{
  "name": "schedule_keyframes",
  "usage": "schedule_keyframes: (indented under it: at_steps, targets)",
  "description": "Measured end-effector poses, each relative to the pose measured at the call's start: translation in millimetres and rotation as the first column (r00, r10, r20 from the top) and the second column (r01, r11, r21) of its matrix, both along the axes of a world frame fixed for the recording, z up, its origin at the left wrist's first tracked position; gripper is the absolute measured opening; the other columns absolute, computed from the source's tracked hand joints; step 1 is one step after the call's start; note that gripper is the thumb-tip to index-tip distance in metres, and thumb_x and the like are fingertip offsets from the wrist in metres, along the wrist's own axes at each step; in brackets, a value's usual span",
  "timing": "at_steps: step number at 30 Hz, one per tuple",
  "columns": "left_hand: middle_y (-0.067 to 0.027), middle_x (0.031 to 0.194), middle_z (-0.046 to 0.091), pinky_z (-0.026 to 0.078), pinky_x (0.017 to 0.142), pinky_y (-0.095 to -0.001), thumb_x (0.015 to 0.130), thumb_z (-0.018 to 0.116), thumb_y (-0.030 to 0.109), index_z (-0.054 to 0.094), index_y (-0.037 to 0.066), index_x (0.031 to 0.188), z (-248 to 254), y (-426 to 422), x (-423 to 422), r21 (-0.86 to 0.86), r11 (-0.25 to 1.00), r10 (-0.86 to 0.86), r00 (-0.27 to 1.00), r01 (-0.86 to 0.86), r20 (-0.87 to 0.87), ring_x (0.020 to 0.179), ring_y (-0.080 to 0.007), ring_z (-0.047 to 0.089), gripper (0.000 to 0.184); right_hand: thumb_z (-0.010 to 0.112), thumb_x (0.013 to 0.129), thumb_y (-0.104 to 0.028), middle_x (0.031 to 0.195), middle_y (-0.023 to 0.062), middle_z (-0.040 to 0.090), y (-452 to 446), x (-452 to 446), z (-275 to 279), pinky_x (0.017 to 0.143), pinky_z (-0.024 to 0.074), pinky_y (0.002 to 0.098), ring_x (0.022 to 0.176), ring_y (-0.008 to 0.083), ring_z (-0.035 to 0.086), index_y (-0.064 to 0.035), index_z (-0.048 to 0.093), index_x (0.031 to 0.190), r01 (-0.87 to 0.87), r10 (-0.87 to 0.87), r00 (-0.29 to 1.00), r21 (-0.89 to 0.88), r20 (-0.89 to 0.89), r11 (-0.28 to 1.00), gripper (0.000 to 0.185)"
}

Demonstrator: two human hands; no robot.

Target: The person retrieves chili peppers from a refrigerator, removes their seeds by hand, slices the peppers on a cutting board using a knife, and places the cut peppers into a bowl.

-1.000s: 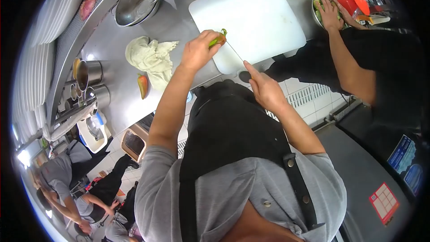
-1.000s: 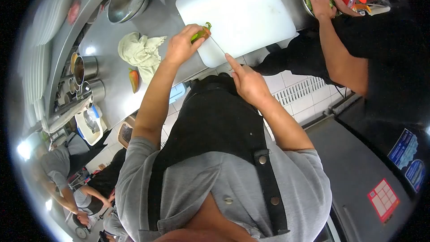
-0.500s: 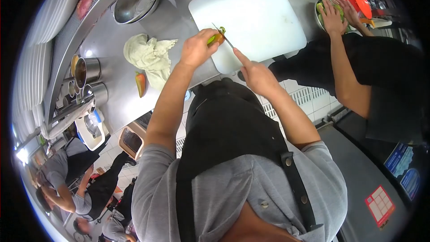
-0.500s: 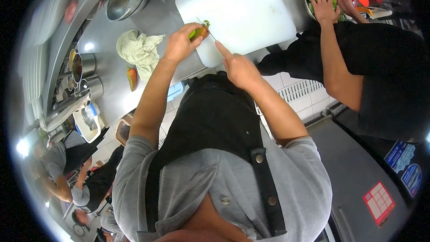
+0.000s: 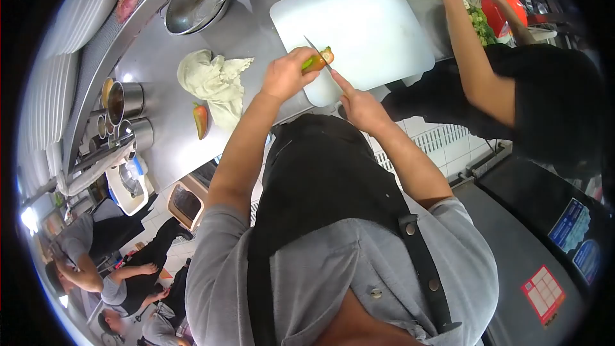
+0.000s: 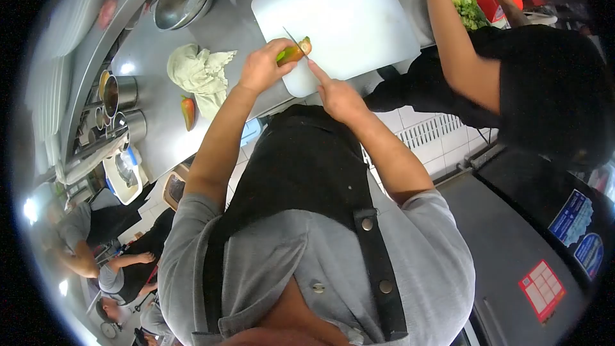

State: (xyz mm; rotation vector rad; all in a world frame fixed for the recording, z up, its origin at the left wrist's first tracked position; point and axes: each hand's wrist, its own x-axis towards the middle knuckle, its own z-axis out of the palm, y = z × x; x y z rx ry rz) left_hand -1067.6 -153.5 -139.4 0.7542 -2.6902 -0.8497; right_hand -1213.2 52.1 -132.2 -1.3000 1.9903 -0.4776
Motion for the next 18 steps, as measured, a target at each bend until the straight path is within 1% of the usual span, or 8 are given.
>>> schedule_keyframes:
  at_steps: [2, 5, 8, 11, 14, 16, 17, 18]
  targets:
    - [-0.0102, 0.128, 0.075, 0.059, 0.095, -0.0444, 0.084, 0.087, 0.026, 0.065, 0.019, 0.131, 3, -4, 4, 0.017, 0.999, -0.03, 0.998, 0.029, 0.046, 0.113, -0.0353, 0.073, 0.053, 0.056, 0.108, -0.017, 0.098, 0.0312, 0.073, 9, 0, 14, 0.088, 0.0527, 0.0589, 0.093, 0.0511, 0.07, -0.0277, 0.031, 0.17, -0.013, 0.016, 1.0, 0.115, -0.024, 0.993, 0.067]
    - [-0.0143, 0.127, 0.074, 0.058, 0.098, -0.0436, 0.082, 0.09, 0.029, 0.061, 0.019, 0.136, 8, -3, 11, 0.139, 0.987, 0.07, 0.992, -0.085, 0.107, 0.118, -0.0369, 0.071, 0.062, 0.056, 0.108, -0.017, 0.102, 0.0284, 0.074, 36, -5, 7, 0.087, 0.0553, 0.0575, 0.092, 0.0503, 0.071, -0.0306, 0.031, 0.17, 0.003, -0.003, 1.0, 0.0, 0.013, 1.0, 0.068]
    - [-0.0168, 0.126, 0.074, 0.057, 0.099, -0.0425, 0.081, 0.092, 0.033, 0.06, 0.015, 0.136, -1, 3, 46, 0.373, 0.892, 0.298, 0.952, -0.254, -0.066, 0.118, -0.0366, 0.071, 0.065, 0.058, 0.107, -0.02, 0.093, 0.0318, 0.072, 36, -3, 12, 0.086, 0.0534, 0.0604, 0.09, 0.0524, 0.07, -0.0321, 0.031, 0.169, 0.096, -0.097, 0.988, 0.015, 0.122, 0.995, 0.069]
    - [-0.0183, 0.126, 0.074, 0.057, 0.098, -0.0427, 0.08, 0.093, 0.036, 0.06, 0.013, 0.136, -13, 5, 102, 0.342, 0.865, 0.397, 0.917, -0.367, -0.022, 0.116, -0.037, 0.071, 0.069, 0.059, 0.106, -0.023, 0.102, 0.0341, 0.072, 26, 2, 13, 0.09, 0.0528, 0.0599, 0.093, 0.0541, 0.069, -0.0336, 0.031, 0.17, 0.137, -0.143, 0.981, 0.053, 0.134, 0.989, 0.07]
    - [-0.017, 0.125, 0.074, 0.056, 0.098, -0.0422, 0.08, 0.094, 0.038, 0.06, 0.013, 0.136, -24, 3, 141, 0.204, 0.889, 0.373, 0.906, -0.411, 0.2, 0.115, -0.0369, 0.072, 0.07, 0.058, 0.108, -0.023, 0.105, 0.0305, 0.074, 12, 8, 25, 0.076, 0.0594, 0.0558, 0.088, 0.0475, 0.074, -0.038, 0.029, 0.17, 0.174, -0.202, 0.965, 0.169, 0.166, 0.97, 0.07]
    - [-0.0149, 0.122, 0.076, 0.056, 0.099, -0.0435, 0.079, 0.095, 0.04, 0.06, 0.014, 0.137, -21, 3, 143, 0.173, 0.863, 0.446, 0.877, -0.474, 0.181, 0.113, -0.0359, 0.072, 0.073, 0.057, 0.108, -0.022, 0.101, 0.027, 0.075, -3, 15, 57, 0.066, 0.0622, 0.052, 0.085, 0.0426, 0.075, -0.0389, 0.029, 0.17, 0.214, -0.285, 0.941, 0.332, 0.181, 0.918, 0.071]
    - [-0.0148, 0.121, 0.076, 0.056, 0.098, -0.0441, 0.079, 0.095, 0.041, 0.06, 0.014, 0.137, -16, 2, 143, 0.165, 0.85, 0.479, 0.864, -0.5, 0.152, 0.113, -0.0358, 0.072, 0.073, 0.055, 0.109, -0.02, 0.1, 0.0236, 0.074, -1, 14, 52, 0.055, 0.0618, 0.0459, 0.081, 0.0367, 0.075, -0.0391, 0.027, 0.171, 0.185, -0.246, 0.955, 0.318, 0.165, 0.93, 0.071]
    - [-0.0148, 0.12, 0.076, 0.056, 0.098, -0.0446, 0.079, 0.095, 0.041, 0.061, 0.015, 0.137, -9, 3, 145, 0.155, 0.837, 0.511, 0.851, -0.525, 0.124, 0.113, -0.0358, 0.072, 0.073, 0.055, 0.109, -0.019, 0.1, 0.0238, 0.074, 3, 14, 44, 0.057, 0.0623, 0.0461, 0.082, 0.0367, 0.075, -0.0391, 0.027, 0.171, 0.179, -0.221, 0.964, 0.256, 0.148, 0.95, 0.07]
